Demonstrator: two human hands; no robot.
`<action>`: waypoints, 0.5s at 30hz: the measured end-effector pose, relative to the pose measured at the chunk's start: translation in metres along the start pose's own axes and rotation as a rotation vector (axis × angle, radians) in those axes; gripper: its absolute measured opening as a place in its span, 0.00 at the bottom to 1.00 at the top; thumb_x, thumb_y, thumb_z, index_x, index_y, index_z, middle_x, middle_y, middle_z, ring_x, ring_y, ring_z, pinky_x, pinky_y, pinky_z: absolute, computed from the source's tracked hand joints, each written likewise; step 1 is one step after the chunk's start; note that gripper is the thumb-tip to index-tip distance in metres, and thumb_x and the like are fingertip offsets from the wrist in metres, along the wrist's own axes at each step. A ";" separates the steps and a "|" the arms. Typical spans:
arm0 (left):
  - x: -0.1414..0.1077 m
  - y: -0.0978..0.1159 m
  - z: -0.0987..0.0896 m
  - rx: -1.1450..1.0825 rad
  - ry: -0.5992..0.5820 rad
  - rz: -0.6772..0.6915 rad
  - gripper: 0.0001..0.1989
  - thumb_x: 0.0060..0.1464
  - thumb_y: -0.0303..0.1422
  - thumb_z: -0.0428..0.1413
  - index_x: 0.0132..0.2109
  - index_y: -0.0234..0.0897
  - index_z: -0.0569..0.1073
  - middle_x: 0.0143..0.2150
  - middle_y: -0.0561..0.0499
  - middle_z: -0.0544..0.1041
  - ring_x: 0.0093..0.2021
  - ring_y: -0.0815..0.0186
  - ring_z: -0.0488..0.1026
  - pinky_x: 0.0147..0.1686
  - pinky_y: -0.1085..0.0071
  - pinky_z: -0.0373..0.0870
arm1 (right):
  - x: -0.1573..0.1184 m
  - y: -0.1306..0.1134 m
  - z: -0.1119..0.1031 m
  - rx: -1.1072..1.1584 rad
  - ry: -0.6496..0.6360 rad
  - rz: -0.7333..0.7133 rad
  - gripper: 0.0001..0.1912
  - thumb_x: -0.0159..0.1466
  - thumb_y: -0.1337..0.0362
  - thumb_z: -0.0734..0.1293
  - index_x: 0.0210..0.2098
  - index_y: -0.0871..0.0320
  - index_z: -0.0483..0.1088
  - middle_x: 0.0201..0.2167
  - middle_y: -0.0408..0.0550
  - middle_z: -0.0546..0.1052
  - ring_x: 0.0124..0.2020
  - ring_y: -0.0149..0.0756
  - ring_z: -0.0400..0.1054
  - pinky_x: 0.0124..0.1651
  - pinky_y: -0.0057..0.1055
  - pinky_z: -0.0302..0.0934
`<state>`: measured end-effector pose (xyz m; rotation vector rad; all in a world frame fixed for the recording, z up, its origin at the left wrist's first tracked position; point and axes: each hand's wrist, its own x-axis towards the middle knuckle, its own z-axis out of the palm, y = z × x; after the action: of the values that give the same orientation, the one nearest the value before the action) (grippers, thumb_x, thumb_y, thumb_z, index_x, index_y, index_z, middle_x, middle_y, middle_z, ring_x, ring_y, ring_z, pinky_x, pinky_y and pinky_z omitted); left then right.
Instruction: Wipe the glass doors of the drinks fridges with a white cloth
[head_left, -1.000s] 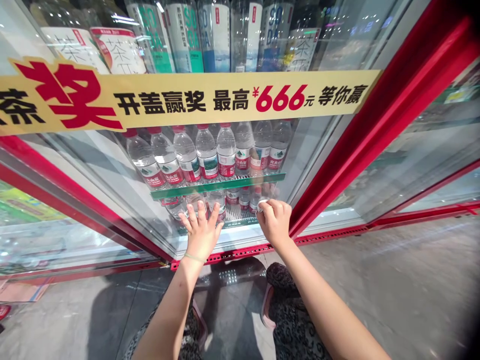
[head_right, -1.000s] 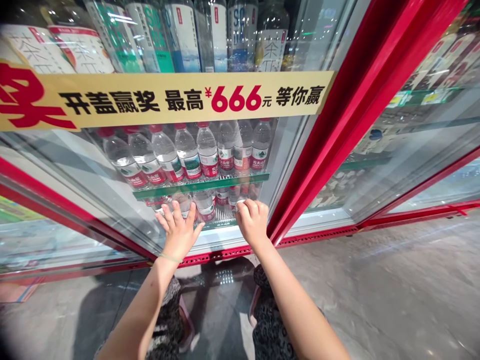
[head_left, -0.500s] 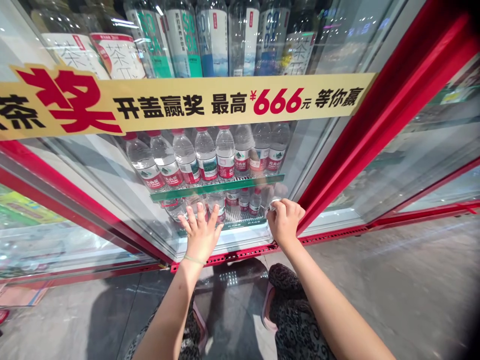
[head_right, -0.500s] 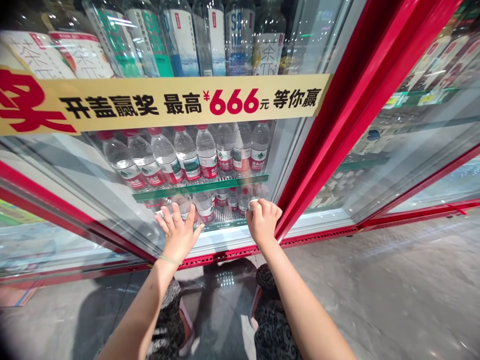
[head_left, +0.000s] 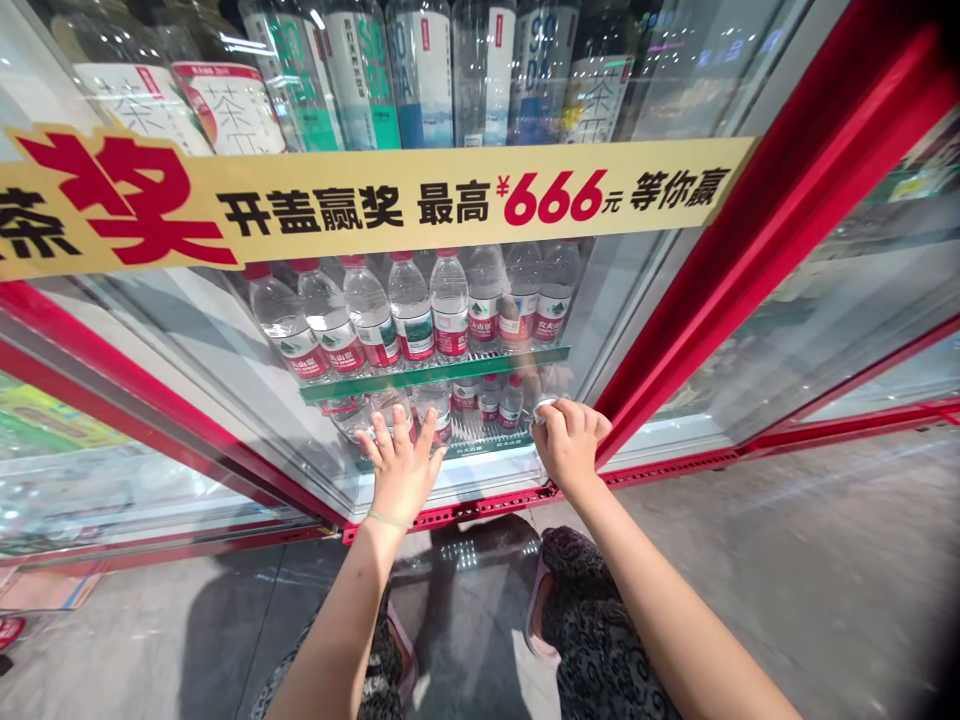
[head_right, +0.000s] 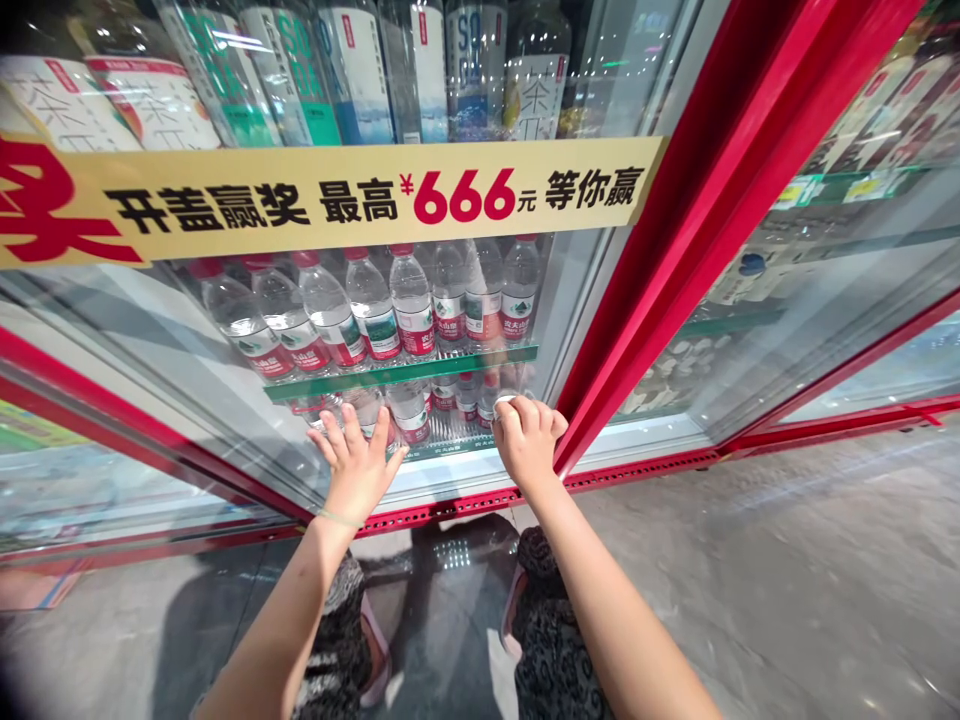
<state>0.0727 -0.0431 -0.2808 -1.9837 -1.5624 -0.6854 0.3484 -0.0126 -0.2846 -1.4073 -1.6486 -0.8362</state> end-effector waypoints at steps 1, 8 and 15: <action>0.000 0.000 0.000 0.007 -0.008 -0.003 0.44 0.55 0.42 0.66 0.73 0.44 0.57 0.77 0.28 0.44 0.74 0.26 0.33 0.62 0.19 0.41 | 0.000 0.001 0.000 -0.006 0.023 0.012 0.14 0.60 0.70 0.67 0.44 0.50 0.71 0.44 0.47 0.73 0.49 0.39 0.63 0.53 0.38 0.48; 0.000 0.000 0.000 -0.021 -0.038 -0.017 0.48 0.53 0.40 0.68 0.74 0.46 0.53 0.77 0.29 0.38 0.74 0.26 0.34 0.62 0.19 0.41 | -0.004 0.001 0.003 0.037 0.054 0.077 0.16 0.59 0.73 0.65 0.44 0.51 0.69 0.45 0.48 0.71 0.48 0.39 0.64 0.50 0.38 0.51; 0.000 0.000 0.000 -0.042 -0.070 -0.040 0.47 0.54 0.40 0.67 0.74 0.47 0.53 0.77 0.30 0.37 0.74 0.25 0.35 0.62 0.19 0.41 | -0.006 0.008 0.007 0.058 0.097 0.135 0.21 0.57 0.77 0.63 0.46 0.50 0.70 0.46 0.48 0.70 0.48 0.41 0.62 0.50 0.39 0.53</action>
<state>0.0724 -0.0434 -0.2807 -2.0321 -1.6454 -0.6762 0.3558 -0.0084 -0.2936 -1.3988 -1.4769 -0.7611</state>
